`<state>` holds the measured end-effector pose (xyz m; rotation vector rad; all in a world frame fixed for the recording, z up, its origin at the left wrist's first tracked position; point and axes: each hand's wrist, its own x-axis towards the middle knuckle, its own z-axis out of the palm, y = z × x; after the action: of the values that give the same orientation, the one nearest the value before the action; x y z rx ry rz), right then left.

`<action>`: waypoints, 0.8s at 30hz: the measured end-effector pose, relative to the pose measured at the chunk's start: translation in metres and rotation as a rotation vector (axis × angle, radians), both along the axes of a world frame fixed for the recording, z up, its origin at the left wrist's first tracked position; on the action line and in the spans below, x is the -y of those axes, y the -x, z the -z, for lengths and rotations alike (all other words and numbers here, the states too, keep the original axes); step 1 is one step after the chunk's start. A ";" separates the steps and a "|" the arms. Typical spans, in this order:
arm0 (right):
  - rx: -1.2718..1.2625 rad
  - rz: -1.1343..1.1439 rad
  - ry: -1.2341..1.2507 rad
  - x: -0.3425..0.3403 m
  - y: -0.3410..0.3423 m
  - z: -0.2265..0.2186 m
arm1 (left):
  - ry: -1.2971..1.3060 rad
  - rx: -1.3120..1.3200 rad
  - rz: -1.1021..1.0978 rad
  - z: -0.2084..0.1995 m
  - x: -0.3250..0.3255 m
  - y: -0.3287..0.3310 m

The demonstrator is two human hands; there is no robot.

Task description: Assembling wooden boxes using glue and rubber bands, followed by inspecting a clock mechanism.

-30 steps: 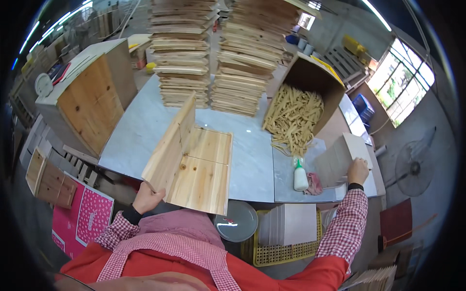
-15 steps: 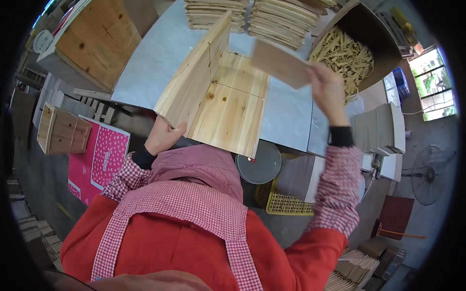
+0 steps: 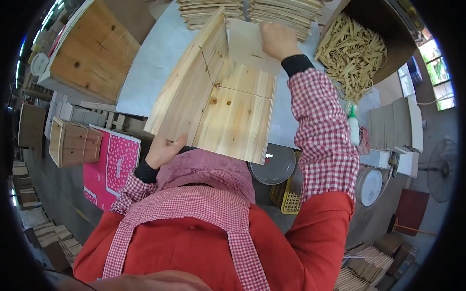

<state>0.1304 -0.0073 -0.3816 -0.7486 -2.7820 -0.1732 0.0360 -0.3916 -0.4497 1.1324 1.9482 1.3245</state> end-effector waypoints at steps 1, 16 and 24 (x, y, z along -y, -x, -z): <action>-0.004 -0.012 -0.003 -0.007 0.003 0.002 | 0.016 0.008 0.002 -0.004 0.000 0.000; -0.119 -0.203 -0.085 -0.045 0.015 0.014 | 0.132 0.008 -0.012 -0.001 0.010 0.007; -0.157 -0.150 -0.102 -0.034 0.019 0.023 | 0.171 0.022 -0.025 -0.004 0.011 0.006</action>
<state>0.1110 0.0270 -0.4047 -0.5033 -2.6444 -0.2165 0.0301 -0.4021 -0.4457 1.0106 2.0225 1.1525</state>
